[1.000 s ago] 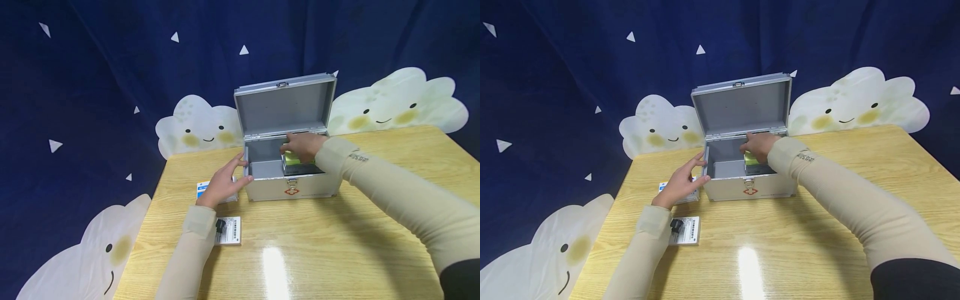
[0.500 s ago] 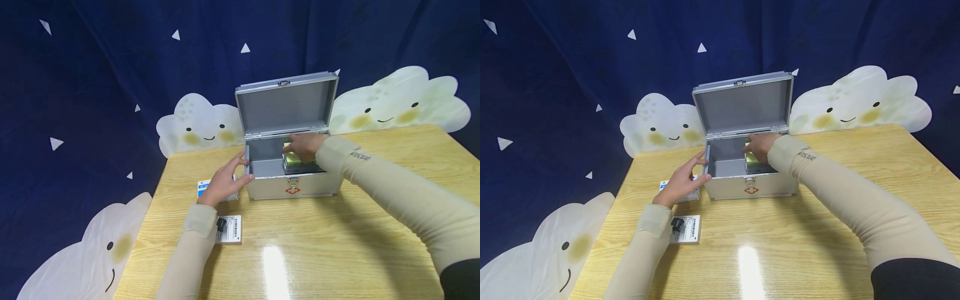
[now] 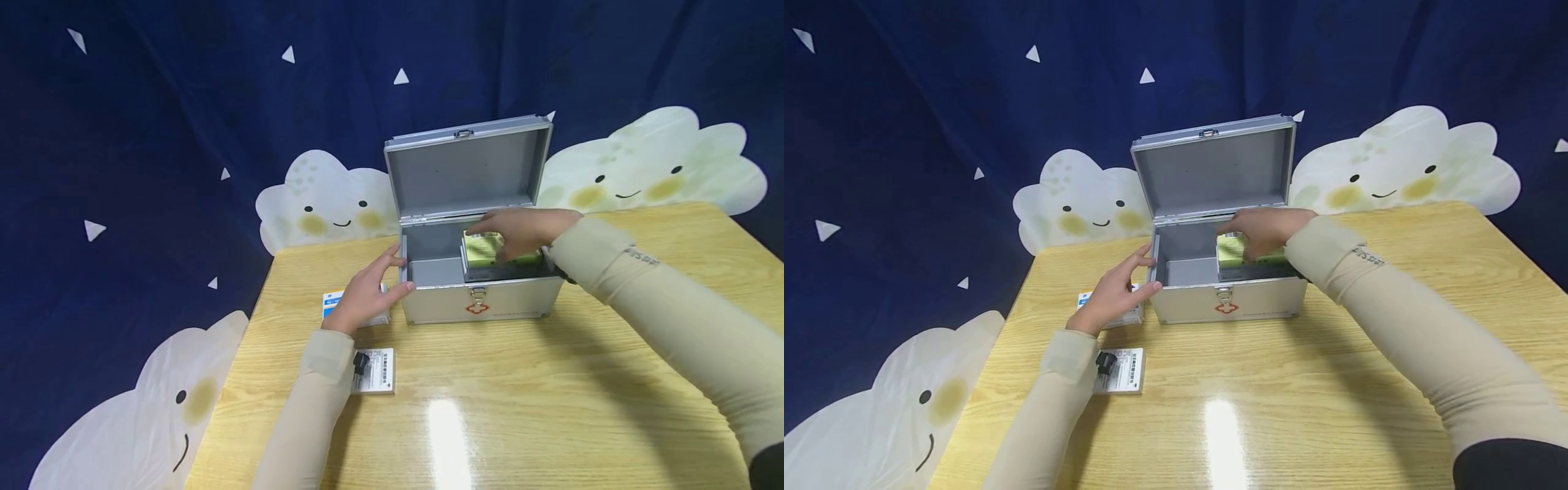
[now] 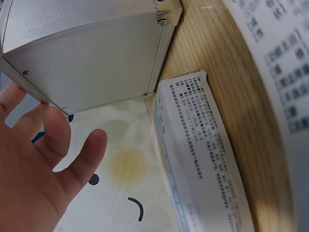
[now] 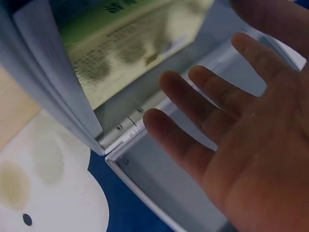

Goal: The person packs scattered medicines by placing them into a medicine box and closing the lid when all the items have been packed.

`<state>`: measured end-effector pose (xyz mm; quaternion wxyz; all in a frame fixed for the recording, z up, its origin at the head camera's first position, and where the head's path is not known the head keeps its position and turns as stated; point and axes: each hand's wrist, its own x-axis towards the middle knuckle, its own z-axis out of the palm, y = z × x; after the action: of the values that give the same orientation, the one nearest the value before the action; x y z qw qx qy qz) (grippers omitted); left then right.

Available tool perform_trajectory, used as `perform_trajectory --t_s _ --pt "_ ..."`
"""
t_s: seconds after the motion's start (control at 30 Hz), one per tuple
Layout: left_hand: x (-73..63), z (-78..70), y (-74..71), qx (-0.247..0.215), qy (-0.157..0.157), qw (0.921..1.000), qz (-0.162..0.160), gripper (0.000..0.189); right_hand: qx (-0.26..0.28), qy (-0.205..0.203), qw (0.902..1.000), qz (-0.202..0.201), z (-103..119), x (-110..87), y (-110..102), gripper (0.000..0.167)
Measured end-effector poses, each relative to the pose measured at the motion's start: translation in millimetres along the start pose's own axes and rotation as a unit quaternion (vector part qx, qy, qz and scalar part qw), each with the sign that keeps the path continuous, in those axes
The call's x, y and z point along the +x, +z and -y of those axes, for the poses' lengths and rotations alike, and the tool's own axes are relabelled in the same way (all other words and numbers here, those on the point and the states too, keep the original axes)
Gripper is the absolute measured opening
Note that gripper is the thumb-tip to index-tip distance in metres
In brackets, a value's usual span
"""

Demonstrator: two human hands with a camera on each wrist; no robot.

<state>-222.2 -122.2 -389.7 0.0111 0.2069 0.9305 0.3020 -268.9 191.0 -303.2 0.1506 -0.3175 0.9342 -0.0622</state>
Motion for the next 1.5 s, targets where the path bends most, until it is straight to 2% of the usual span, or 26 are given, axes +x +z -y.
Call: perform_trajectory --t_s 0.23,0.5,0.6,0.7,0.87,0.97,1.07,1.17,1.3,1.4,1.5 --pt "0.8 -1.1 -3.5 0.01 -0.004 0.9999 -0.002 0.059 0.042 -0.033 0.9949 -0.085 -6.2 -32.0 -11.7 0.062" --pt "1.6 0.3 -2.0 0.005 -0.001 1.0 -0.009 0.066 0.063 -0.02 0.9894 -0.129 -10.6 -64.0 -1.9 0.063" --pt "-1.9 -0.7 -2.1 0.023 0.0 0.9997 -0.007 0.065 0.07 -0.017 0.9862 -0.149 -12.6 -73.3 4.7 0.062" --pt "-6.5 -5.6 -2.8 0.064 0.01 0.9978 -0.018 0.067 0.078 -0.011 0.983 -0.165 -15.4 -81.7 10.7 0.061" --pt "-17.6 -21.0 -7.2 0.123 0.038 0.9885 -0.079 0.068 0.083 -0.017 0.977 -0.195 -20.6 -94.0 18.2 0.059" --pt "-26.8 -33.0 -12.6 0.134 0.055 0.9831 -0.112 0.061 0.078 -0.009 0.9747 -0.209 -23.6 -101.2 21.7 0.059" --pt "-37.4 -44.9 -17.4 0.143 0.088 0.9771 -0.131 0.052 0.068 0.002 0.9728 -0.221 -26.4 -108.8 25.7 0.061" --pt "-51.1 -56.0 -20.7 0.157 0.125 0.9706 -0.132 0.046 0.066 0.004 0.9712 -0.229 -29.1 -115.4 31.4 0.061" --pt "-68.9 -66.8 -23.4 0.184 0.161 0.9625 -0.117 0.042 0.074 0.013 0.9703 -0.23 -33.4 -120.6 38.2 0.063" --pt "-79.9 -69.0 -24.8 0.192 0.184 0.9577 -0.111 0.036 0.082 0.024 0.9701 -0.227 -37.1 -121.3 40.2 0.063" --pt "-89.2 -64.9 -25.9 0.191 0.197 0.9549 -0.113 0.03 0.084 0.024 0.9704 -0.225 -41.6 -119.9 41.5 0.064"
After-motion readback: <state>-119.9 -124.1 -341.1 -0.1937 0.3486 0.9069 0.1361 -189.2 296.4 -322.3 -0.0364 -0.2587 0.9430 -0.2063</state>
